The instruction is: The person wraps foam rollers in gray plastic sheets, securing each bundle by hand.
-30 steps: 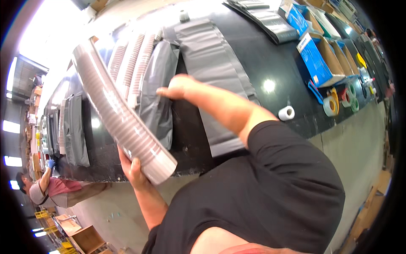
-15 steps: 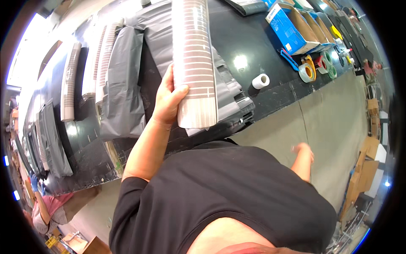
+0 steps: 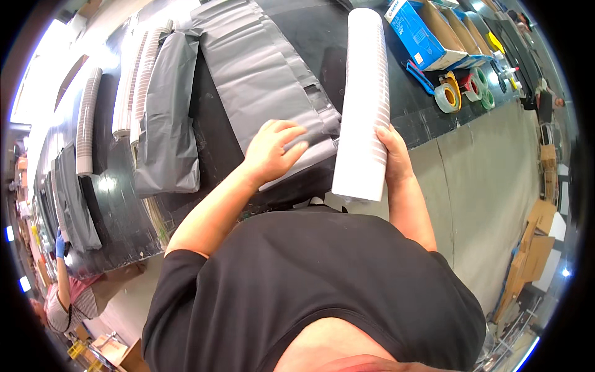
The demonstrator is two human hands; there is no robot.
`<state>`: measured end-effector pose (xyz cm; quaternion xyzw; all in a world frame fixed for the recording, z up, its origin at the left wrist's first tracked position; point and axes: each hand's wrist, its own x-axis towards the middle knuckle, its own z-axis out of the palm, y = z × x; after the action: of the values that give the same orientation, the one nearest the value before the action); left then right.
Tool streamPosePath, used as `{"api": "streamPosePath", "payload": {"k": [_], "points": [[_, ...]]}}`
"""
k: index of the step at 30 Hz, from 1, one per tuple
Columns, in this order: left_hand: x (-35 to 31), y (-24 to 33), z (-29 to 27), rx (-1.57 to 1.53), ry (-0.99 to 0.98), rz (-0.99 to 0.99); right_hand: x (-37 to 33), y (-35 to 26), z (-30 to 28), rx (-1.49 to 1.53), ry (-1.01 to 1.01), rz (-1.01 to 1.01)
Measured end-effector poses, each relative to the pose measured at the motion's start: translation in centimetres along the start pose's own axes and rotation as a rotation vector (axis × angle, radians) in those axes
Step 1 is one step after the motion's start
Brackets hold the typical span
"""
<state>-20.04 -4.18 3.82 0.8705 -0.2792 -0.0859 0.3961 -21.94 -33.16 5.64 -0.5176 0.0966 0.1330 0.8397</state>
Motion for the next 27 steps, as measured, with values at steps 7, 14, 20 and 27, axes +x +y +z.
{"api": "streamPosePath", "payload": {"k": [7, 14, 20, 27], "points": [[-0.2, -4.4, 4.1, 0.495, -0.112, -0.245, -2.6, -3.6, -2.6, -0.337, -0.137, -0.053], [2.0, -0.7, 1.5, 0.488, 0.042, -0.159, -6.6, -3.7, -4.5, -0.37, -0.298, 0.171], [1.0, -1.6, 3.5, 0.506, -0.091, -0.418, -11.3, -4.1, -6.6, -0.536, -0.337, 0.267], [1.0, -5.0, 3.7, 0.12, 0.126, -0.238, -12.8, -6.7, -8.5, -0.949, -0.478, 0.209]]}}
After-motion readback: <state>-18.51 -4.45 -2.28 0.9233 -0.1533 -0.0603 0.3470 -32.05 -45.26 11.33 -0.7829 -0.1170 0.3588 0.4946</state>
